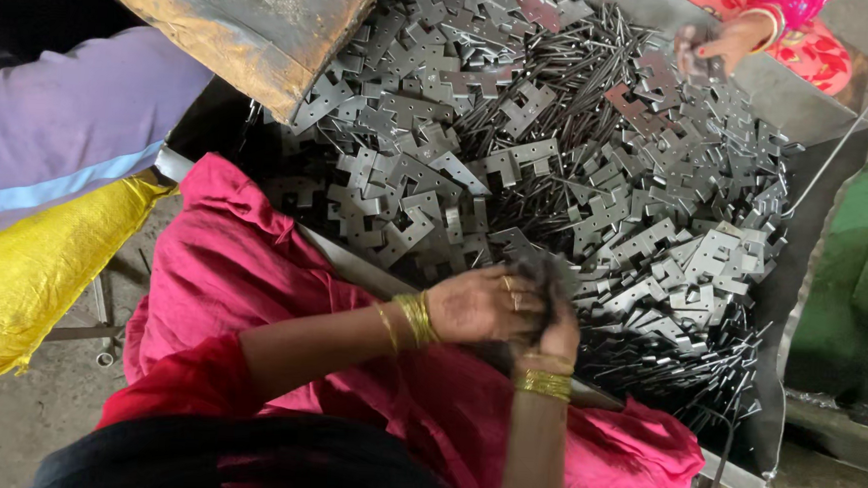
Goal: The person inserts metal rods into rectangular metal plates and places the assembled units into a bin. The person handles the parts by hand, repeatedly picking up plates and rods, inserting them, and depositing the finished assemblies.
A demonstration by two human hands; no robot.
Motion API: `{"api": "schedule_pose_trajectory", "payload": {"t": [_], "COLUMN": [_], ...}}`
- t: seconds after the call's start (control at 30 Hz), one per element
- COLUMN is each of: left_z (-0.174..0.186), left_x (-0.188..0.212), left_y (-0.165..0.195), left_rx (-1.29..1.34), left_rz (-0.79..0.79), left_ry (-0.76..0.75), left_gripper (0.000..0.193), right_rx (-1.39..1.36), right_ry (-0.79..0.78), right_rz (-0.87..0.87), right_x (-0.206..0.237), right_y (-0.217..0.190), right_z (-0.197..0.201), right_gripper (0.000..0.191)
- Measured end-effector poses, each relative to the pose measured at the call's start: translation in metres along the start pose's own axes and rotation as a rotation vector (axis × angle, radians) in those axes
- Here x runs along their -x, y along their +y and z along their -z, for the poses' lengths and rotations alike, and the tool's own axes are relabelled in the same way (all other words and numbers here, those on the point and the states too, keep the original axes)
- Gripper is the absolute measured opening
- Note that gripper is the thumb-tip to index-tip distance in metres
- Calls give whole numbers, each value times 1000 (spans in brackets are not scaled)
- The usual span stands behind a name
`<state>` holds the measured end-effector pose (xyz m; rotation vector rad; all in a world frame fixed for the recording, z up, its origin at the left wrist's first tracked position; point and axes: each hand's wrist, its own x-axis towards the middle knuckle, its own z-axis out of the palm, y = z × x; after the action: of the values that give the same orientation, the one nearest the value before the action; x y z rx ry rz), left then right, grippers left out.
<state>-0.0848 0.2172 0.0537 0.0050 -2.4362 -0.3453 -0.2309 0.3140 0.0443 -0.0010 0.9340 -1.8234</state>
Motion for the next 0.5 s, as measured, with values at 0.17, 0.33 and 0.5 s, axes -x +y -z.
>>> {"api": "schedule_pose_trajectory", "payload": {"t": [0.17,0.33,0.5], "left_z": [-17,-19,0], "left_x": [-30,0,102], "left_y": [-62,-53,-41], "left_rx": [-194,-199,-323], "left_rz": [575,453,370], "left_ry": [-323,-451,-259], "left_gripper": [36,13,10], "right_rx": [555,2209,2318], "right_ry": [310,330,438], "right_rz": [312,419,276], "right_x": [-70,-166,-205], "right_y": [-71,-71,-23], "right_z": [32,36,24], "right_gripper": [29,42,30]}}
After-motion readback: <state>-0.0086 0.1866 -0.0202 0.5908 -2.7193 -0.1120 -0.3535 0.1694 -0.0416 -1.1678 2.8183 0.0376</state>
